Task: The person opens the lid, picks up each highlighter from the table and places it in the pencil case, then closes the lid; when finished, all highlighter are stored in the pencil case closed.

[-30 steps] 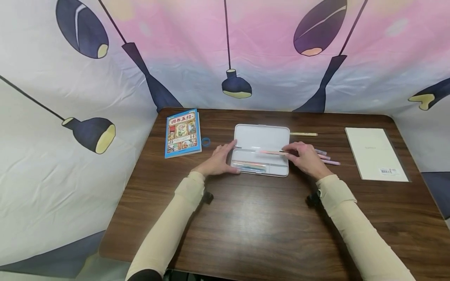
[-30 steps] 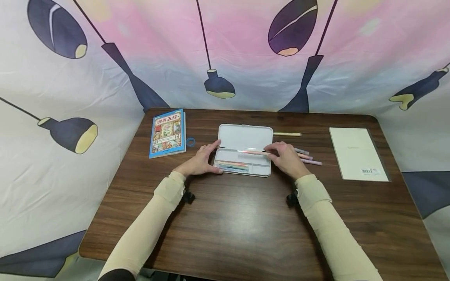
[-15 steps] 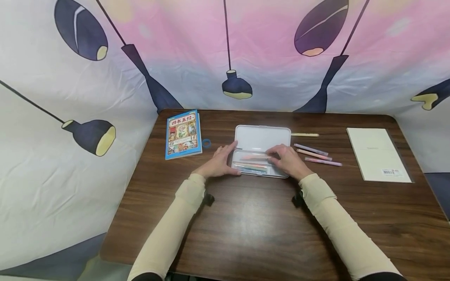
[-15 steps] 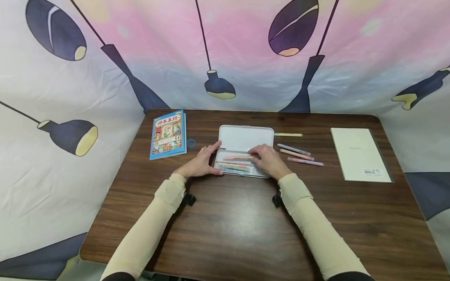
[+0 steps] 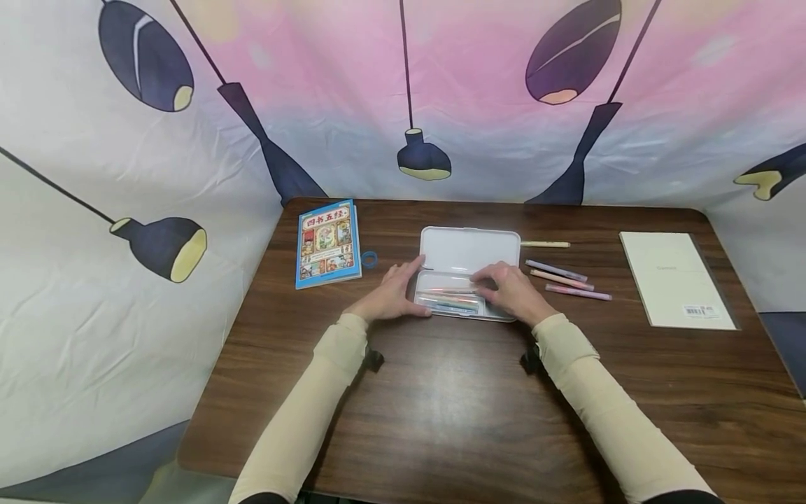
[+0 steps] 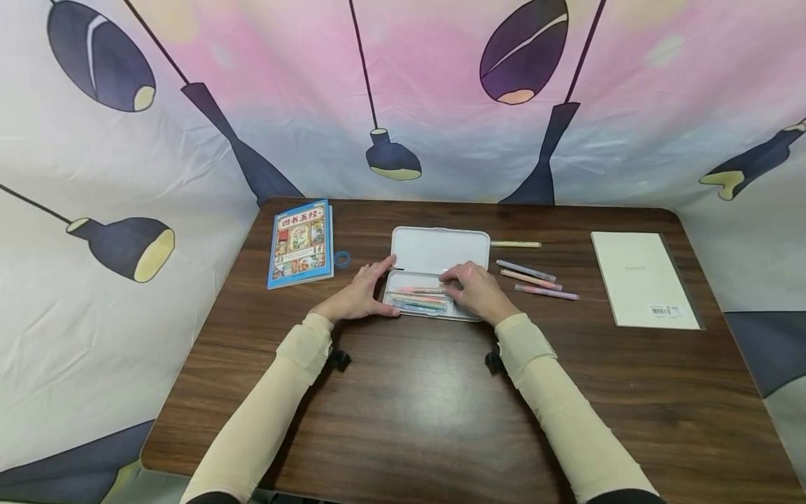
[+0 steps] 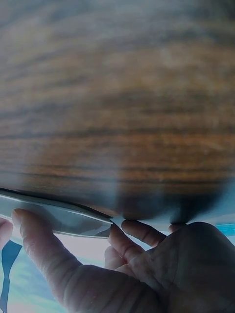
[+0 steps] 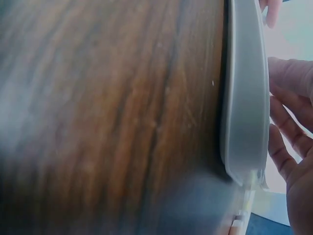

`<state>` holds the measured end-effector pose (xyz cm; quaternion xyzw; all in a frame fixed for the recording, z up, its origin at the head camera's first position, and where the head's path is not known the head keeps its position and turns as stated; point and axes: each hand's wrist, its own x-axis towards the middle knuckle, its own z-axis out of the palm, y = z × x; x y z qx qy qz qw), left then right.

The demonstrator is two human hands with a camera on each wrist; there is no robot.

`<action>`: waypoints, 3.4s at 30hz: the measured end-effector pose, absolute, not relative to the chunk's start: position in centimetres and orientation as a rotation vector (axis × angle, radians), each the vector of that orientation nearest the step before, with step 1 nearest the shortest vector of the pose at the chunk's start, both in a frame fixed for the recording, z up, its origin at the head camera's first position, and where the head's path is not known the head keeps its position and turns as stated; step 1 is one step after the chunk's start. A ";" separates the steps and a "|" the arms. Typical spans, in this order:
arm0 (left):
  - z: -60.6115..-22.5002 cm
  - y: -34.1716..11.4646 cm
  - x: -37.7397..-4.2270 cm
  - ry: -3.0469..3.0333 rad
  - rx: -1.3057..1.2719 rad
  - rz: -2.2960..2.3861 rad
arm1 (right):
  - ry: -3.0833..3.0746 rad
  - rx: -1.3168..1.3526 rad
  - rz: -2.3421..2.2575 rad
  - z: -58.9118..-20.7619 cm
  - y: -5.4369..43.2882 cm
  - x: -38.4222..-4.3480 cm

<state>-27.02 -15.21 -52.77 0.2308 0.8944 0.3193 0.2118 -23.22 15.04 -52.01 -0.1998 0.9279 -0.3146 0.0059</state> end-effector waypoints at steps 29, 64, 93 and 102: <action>-53.0 -14.9 -27.1 2.478 0.639 0.882 | 3.037 -0.241 -1.097 -51.3 26.7 -19.1; -52.7 -14.9 -27.1 2.493 0.642 0.873 | 3.038 0.018 -1.027 -53.0 34.4 -16.2; -52.9 -15.1 -26.8 2.489 0.631 0.897 | 3.038 -0.003 -1.047 -53.6 34.3 -16.4; -53.2 -15.0 -26.8 2.492 0.637 0.897 | 3.013 -0.014 -1.036 -53.2 34.0 -16.5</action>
